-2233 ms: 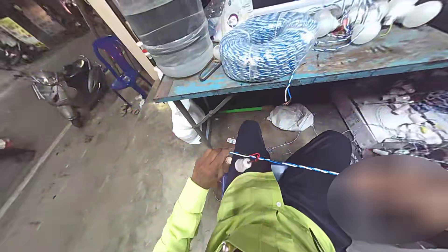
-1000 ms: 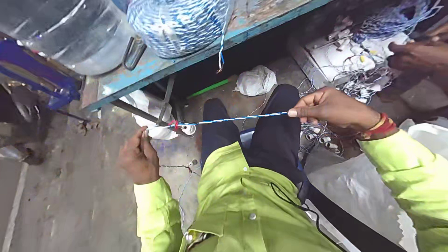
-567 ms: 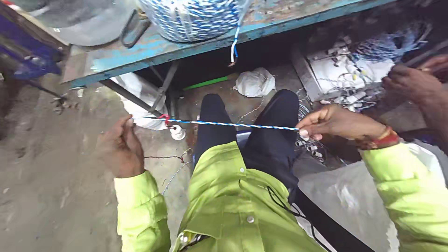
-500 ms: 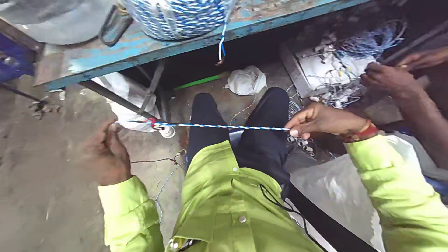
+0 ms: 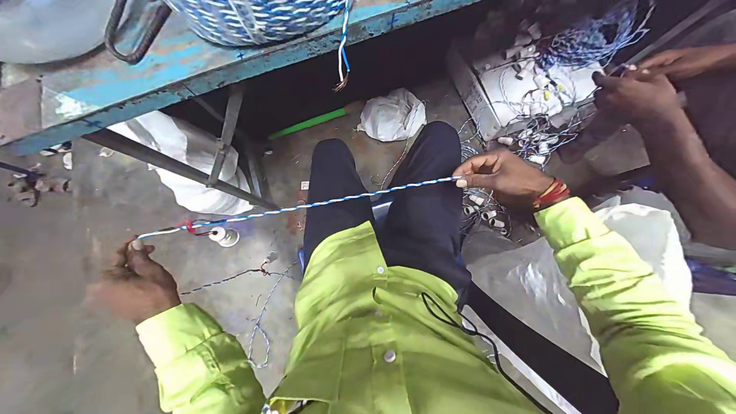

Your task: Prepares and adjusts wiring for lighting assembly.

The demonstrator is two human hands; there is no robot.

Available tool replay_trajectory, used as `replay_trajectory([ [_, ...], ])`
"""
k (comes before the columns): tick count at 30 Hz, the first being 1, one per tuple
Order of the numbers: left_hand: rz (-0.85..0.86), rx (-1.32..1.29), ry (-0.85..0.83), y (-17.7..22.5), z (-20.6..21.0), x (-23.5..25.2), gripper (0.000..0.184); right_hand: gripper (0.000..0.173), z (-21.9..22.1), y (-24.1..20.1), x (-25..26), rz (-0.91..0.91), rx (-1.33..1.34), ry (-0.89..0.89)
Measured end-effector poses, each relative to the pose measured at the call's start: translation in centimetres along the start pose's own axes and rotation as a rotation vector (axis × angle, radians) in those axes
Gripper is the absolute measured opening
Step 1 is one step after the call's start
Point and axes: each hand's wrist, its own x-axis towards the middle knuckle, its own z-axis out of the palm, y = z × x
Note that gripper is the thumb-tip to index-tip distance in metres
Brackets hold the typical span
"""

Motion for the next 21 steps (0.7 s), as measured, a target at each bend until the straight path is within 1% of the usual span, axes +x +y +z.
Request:
replay_trajectory([
  [2, -0.038, 0.025, -0.058, -2.2, 0.5, 0.0, 0.045, 0.012, -0.3, -1.4, 0.2, -0.102, 0.010, 0.020],
  [4, -0.134, 0.012, -0.104, -3.8, 1.2, -0.4, 0.044, 0.015, -0.1, -3.0, 0.3, -0.170, 0.024, 0.005],
  [6, -0.241, -0.026, -0.117, -4.7, 1.9, -1.0, 0.043, 0.020, 0.3, -4.2, 0.3, -0.207, 0.040, -0.061],
  [9, -0.331, -0.070, -0.117, -6.0, 2.8, -1.3, 0.040, 0.028, 0.7, -5.3, 0.1, -0.214, 0.111, -0.133],
  [13, -0.360, -0.125, -0.104, -6.8, 2.7, -2.0, 0.038, 0.039, 1.2, -5.6, -0.1, -0.214, 0.246, -0.209],
  [17, -0.366, -0.180, -0.087, -7.4, 2.7, -2.0, 0.038, 0.043, 0.9, -5.4, 0.0, -0.235, 0.308, -0.259],
  [21, -0.346, -0.202, -0.061, -9.1, 2.8, -1.5, 0.037, 0.046, 0.6, -5.1, -0.3, -0.160, 0.368, -0.275],
])
